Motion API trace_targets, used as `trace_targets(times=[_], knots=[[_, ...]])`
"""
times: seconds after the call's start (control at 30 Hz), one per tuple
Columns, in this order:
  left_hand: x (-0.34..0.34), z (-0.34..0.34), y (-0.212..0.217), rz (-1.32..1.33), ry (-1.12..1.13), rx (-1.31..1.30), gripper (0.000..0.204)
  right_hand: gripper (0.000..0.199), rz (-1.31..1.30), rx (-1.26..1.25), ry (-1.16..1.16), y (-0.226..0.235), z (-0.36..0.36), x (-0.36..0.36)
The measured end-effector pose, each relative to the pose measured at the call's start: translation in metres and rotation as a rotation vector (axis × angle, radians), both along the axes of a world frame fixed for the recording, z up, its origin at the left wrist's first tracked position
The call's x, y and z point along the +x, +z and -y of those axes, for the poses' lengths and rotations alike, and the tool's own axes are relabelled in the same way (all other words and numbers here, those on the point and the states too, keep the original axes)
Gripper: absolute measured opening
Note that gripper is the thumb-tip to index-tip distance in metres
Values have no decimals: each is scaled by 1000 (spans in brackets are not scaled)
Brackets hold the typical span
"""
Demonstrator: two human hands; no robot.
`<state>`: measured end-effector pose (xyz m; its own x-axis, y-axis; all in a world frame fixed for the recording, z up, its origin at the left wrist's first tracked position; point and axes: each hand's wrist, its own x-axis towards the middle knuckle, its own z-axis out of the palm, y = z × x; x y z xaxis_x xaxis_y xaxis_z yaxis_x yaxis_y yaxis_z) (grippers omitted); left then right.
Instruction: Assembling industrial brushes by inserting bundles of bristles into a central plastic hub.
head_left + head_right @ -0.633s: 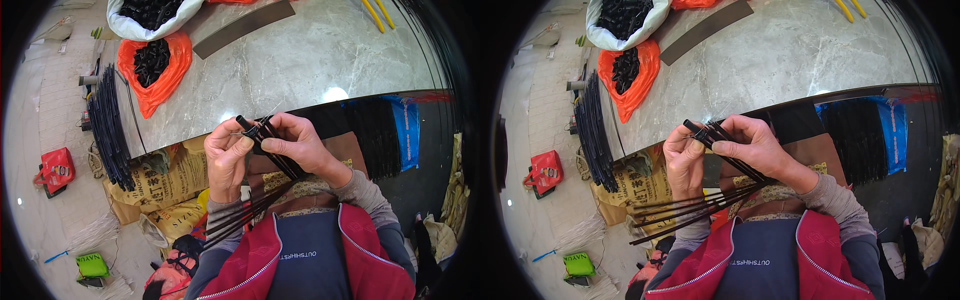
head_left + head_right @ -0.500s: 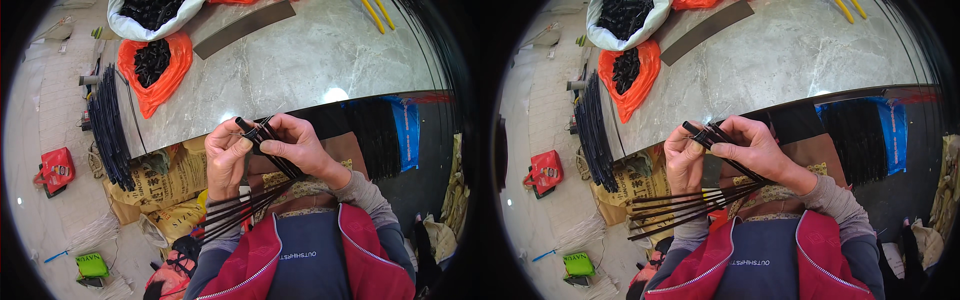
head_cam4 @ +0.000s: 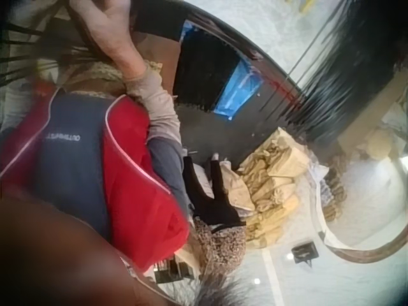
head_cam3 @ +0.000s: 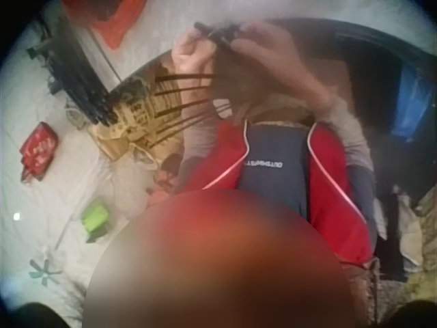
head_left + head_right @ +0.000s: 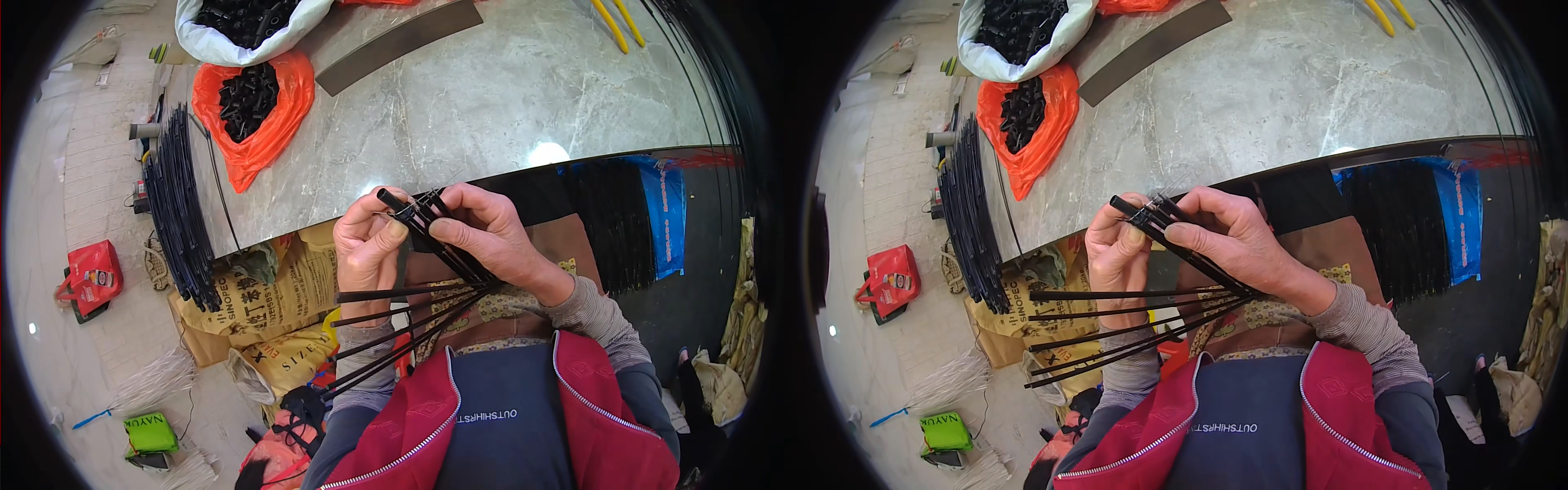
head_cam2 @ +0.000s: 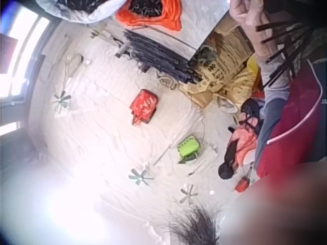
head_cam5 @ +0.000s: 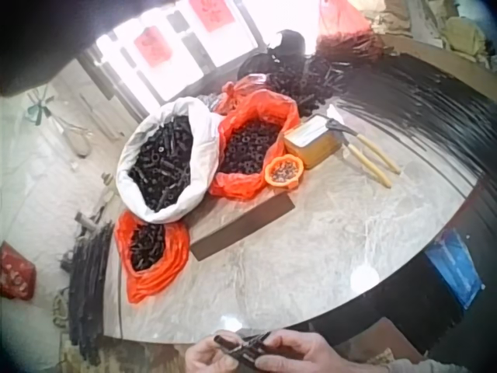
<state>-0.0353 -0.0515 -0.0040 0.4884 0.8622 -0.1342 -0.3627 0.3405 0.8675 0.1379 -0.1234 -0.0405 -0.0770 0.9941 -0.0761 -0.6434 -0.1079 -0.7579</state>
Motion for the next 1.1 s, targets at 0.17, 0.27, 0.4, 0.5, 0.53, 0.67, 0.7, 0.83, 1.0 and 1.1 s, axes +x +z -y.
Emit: trace_targets(times=[0.17,0.27,0.4,0.5,0.53,0.67,0.7,0.83,1.0,1.1], knots=[[-2,0,-3,6,4,2,34,12,11,-1,-28,3,1,-2],[-3,-1,-2,10,0,17,34,12,29,4,-36,7,2,-3],[-2,-3,-6,26,-27,7,33,13,109,51,-78,-1,2,-6],[-3,-5,-7,42,-40,17,33,13,97,59,-74,-1,3,-6],[-3,-6,-7,57,-51,25,33,13,96,60,-72,0,3,-7],[-5,-9,-5,72,-93,19,31,15,125,68,-84,7,3,-6],[-4,-9,-5,65,-89,19,30,14,120,59,-71,7,4,-5],[0,-9,-6,36,-49,8,28,14,170,59,-116,5,5,-6],[-2,-11,-6,57,-65,22,26,13,177,38,-76,11,4,-5],[-1,-13,-6,66,-86,26,24,13,125,12,-42,9,3,-2]])
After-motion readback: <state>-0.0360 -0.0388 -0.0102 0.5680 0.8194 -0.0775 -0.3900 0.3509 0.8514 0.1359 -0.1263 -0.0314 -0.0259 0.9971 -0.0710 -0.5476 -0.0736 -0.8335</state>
